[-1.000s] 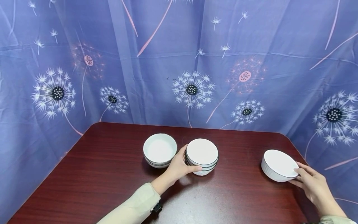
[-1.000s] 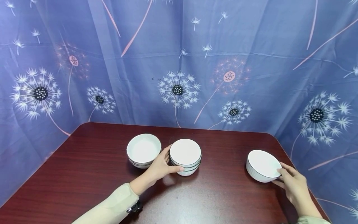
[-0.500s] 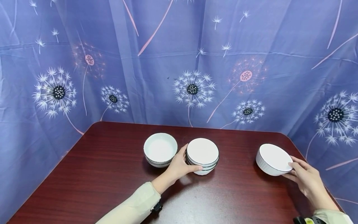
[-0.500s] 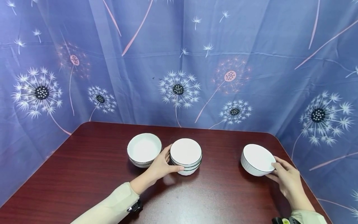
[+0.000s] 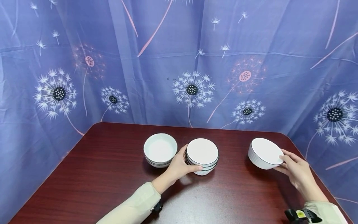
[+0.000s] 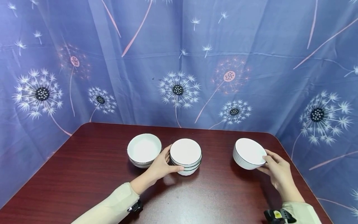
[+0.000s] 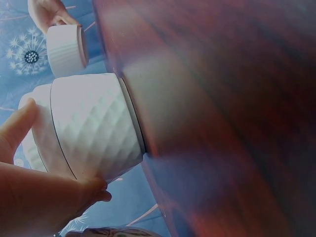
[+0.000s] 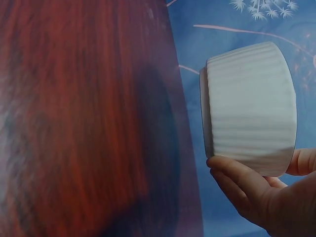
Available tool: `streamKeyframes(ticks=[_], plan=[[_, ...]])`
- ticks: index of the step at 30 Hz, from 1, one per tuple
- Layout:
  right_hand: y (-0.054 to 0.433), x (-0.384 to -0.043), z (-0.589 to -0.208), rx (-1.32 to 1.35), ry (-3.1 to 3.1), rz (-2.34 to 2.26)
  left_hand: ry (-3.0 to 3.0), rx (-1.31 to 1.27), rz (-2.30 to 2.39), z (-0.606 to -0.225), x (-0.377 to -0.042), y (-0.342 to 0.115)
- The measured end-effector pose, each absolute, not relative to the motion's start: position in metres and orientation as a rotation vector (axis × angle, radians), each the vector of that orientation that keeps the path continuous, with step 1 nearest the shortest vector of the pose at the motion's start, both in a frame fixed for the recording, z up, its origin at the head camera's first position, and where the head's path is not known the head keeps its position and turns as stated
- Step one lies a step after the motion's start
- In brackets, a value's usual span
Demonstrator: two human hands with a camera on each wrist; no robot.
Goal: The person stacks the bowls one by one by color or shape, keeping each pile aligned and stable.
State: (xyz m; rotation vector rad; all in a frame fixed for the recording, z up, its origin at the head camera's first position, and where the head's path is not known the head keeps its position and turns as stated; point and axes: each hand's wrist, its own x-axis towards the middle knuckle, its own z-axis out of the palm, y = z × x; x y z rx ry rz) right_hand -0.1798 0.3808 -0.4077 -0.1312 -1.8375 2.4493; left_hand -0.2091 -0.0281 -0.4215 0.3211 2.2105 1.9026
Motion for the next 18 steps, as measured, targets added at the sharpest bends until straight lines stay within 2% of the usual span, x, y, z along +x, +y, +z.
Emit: streamKeyframes(ticks=[18], plan=[[0.351, -0.196, -0.384, -0.127, -1.924, 2.392, 2.211, 0.321, 1.91, -0.422, -0.209, -0.028]])
